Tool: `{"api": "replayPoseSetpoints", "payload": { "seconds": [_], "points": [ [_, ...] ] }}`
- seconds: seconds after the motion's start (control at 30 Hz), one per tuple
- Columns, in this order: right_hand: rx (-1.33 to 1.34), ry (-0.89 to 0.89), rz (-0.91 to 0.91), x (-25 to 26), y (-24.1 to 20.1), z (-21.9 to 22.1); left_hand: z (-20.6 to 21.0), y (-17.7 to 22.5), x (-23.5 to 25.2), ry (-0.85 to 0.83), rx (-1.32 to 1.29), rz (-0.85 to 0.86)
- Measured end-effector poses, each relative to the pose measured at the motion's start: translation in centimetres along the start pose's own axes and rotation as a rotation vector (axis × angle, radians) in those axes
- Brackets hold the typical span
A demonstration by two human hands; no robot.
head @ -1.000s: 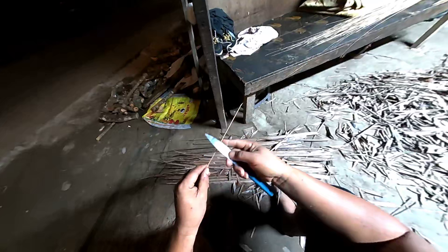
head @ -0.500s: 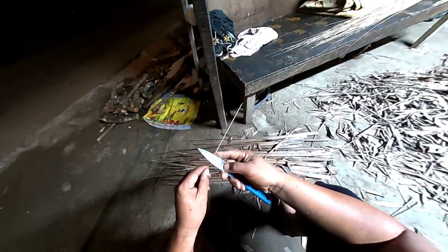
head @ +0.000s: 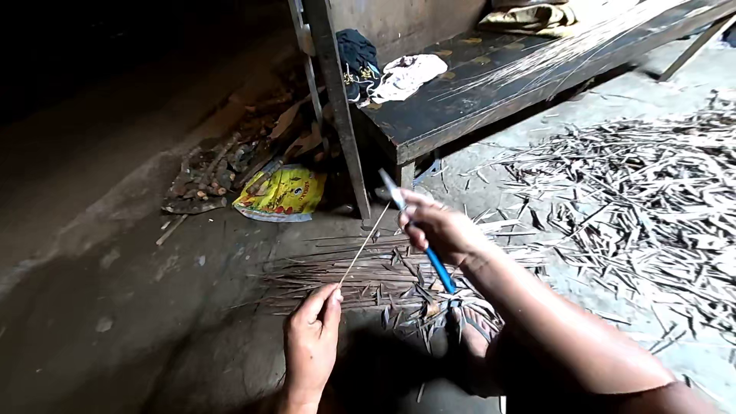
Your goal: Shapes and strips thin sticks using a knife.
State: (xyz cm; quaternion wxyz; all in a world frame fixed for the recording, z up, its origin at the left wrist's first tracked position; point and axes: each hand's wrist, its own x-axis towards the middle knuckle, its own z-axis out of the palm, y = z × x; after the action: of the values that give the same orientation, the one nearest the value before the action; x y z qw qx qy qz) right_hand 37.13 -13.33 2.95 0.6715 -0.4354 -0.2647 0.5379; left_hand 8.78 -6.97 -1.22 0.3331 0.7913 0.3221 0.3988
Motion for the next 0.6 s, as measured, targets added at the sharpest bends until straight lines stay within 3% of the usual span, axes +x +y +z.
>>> {"api": "replayPoseSetpoints", "payload": {
  "seconds": [0.13,0.23,0.33,0.43,0.6],
  "points": [
    [0.134,0.283,-0.166,0.4,-1.9,-2.0,0.1,0.0,0.2,0.016,0.002,-0.002],
    [0.017,0.096,-0.191,-0.6,-0.3,-0.8,0.4,0.2,0.3,0.016,-0.019,-0.015],
    [-0.111,-0.213,-0.001,-2.2,2.6,2.0,0.7,0.3,0.4,0.009,-0.039,-0.018],
    [-0.142,-0.387,0.153,-3.3,5.1,4.2,0.8,0.4,0.4,0.003,-0.053,0.006],
    [-0.033,-0.283,0.088,-1.9,3.9,3.6,0.1,0.3,0.2,-0.020,-0.034,-0.009]
  ]
}}
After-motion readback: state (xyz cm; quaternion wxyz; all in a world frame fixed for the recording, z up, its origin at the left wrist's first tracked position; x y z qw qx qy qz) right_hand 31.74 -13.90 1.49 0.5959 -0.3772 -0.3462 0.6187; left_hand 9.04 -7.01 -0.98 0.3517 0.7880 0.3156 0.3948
